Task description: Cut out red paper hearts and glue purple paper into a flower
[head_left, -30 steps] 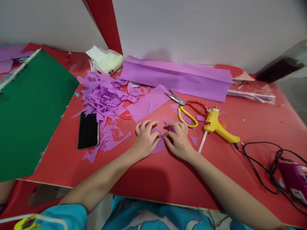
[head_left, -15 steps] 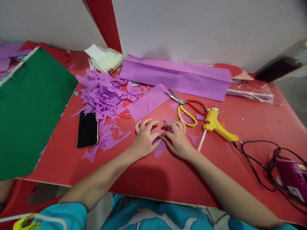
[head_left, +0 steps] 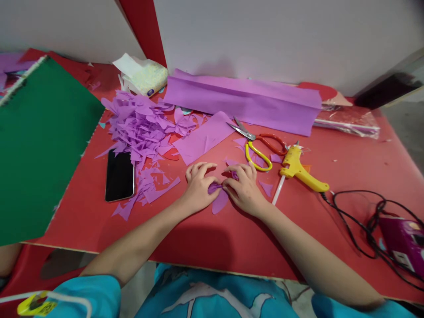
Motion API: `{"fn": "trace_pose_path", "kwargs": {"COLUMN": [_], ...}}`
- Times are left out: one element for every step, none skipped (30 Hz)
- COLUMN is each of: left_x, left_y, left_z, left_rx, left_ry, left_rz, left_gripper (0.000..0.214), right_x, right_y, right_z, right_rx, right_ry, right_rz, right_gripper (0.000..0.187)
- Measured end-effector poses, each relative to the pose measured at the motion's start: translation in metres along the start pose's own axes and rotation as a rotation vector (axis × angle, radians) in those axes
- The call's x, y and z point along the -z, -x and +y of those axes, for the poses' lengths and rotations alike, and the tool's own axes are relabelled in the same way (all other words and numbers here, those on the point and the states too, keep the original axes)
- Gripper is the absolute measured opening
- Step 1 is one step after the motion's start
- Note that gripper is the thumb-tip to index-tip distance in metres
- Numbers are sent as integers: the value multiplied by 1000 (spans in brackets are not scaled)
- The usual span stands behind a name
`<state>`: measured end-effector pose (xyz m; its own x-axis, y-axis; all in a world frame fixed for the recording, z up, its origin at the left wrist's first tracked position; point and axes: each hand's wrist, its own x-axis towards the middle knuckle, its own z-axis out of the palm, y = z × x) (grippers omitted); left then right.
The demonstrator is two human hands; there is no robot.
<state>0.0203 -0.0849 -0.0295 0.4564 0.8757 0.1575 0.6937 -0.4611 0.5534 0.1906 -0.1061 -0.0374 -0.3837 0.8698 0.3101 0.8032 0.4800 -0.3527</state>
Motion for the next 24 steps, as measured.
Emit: {"fn": "trace_pose_path", "kwargs": {"left_x": [0,0,0,1,1,1,1,1,1,1,1,1,1,0,0,0,0,0,0,0,0,0,0,0], "left_y": [0,0,-1,-1,-1,-1,-1,-1,-1,-1,-1,-1,-1,-1,-1,-1,-1,-1,-1,0,0,0,0,0], "left_z": [0,0,0,0,1,1,1,1,1,0,0,0,0,0,0,0,-1,-1,-1,-1,-1,-1,-1,-1], "left_rx": [-5,-10,-13,-14,-13,-12,-11,-12,-13,-13,-12,-11,-11,-12,-12,-15,-17,-21,-24,-26,-28,-29,-31,-32], "left_ry": [-2,-3,-3,-4,-5,-6,-7,-7,-7,-6,-6,-5,-4,-3,-1,2,4,6,8,9,11,12,13,13], "left_rz": [-3,-5,-7,-9,-11,-13,-15,-17,-19,-20,-21,-21,-21,-20,-19,-18,-16,-14,-12,-11,-11,-11,-12,-13], "left_gripper": [3,3,4,4,5,5,6,6,6,6,6,6,6,6,5,5,5,5,5,6,6,6,6,7], "right_x": [0,0,0,0,1,2,4,5,6,7,8,8,8,8,7,7,6,6,5,5,4,3,2,1], "right_y": [0,0,0,0,0,0,1,1,1,2,2,2,2,2,2,2,2,2,2,2,2,3,3,3], "right_z": [0,0,0,1,1,2,2,3,3,3,3,3,2,2,1,1,0,0,0,0,0,0,0,0], "right_rx": [-4,-7,-13,-20,-24,-25,-22,-15,-6,5,14,22,29,34,37,39,40,41,43,45,48,51,55,60], "right_ry": [2,0,-5,-15,-31,-48,-62,-70,-68,-59,-44,-26,-10,4,15,25,32,38,42,47,52,57,63,70], "right_rz": [4,6,7,12,21,29,38,46,47,42,33,25,20,15,12,9,7,4,4,4,4,3,1,-3], "right_gripper": [15,15,14,14,13,13,12,11,11,10,10,10,10,11,12,12,12,12,12,12,11,11,11,12]}}
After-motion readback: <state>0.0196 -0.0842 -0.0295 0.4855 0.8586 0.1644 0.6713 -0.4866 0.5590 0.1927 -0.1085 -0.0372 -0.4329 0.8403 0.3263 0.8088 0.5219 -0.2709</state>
